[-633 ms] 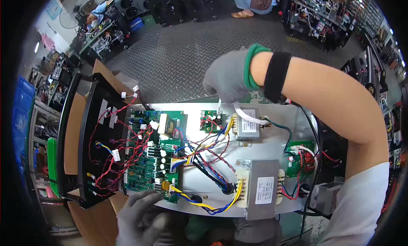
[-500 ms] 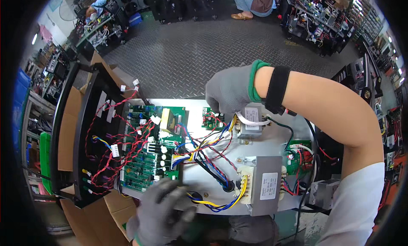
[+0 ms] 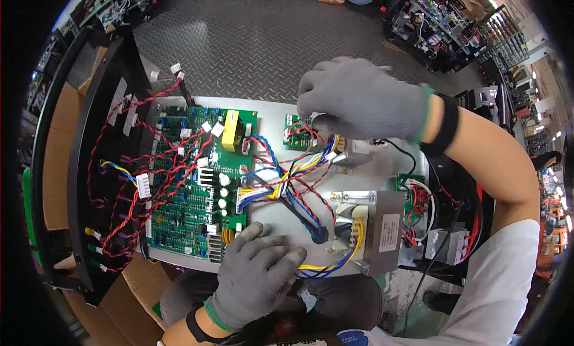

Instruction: Installing and connecting wiring to circuit boards within industrial inverter units.

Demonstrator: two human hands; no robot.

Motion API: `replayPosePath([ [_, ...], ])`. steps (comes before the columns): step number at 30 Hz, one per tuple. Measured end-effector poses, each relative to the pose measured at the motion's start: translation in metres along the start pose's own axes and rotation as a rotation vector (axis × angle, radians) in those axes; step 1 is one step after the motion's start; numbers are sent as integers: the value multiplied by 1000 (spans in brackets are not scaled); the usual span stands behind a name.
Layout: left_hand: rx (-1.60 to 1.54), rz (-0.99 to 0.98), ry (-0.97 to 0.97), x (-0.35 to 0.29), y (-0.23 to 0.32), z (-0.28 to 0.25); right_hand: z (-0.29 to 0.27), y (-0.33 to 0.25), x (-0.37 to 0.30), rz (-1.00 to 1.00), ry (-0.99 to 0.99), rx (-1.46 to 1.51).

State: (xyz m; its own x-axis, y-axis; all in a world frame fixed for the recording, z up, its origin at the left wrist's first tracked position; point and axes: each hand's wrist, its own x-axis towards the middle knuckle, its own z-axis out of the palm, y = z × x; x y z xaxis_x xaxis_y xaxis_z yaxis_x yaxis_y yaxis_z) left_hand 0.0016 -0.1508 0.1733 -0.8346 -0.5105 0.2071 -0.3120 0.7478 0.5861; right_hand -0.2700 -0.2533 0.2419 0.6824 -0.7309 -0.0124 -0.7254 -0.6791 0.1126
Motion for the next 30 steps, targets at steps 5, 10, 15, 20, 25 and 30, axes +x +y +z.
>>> replayPosePath([
  [5, -28, 14, 150, -12, 4, 5, -51, -41, -25, 191, -291, 625],
  [10, -96, 321, 214, -33, 20, 19, -31, -83, -26, 323, -551, 631],
  [15, -268, 57, -195, -71, 28, 37, -29, -136, -30, 148, -208, 613],
  [20, -16, -78, -294, -84, 26, 43, -7, -205, -34, 267, -364, 259],
  [25, -114, -234, -297, -104, 27, 31, 23, -223, -29, 385, -363, -214],
  [30, -602, -598, 789, -135, 5, 26, 20, -235, -33, 518, -204, -223],
])
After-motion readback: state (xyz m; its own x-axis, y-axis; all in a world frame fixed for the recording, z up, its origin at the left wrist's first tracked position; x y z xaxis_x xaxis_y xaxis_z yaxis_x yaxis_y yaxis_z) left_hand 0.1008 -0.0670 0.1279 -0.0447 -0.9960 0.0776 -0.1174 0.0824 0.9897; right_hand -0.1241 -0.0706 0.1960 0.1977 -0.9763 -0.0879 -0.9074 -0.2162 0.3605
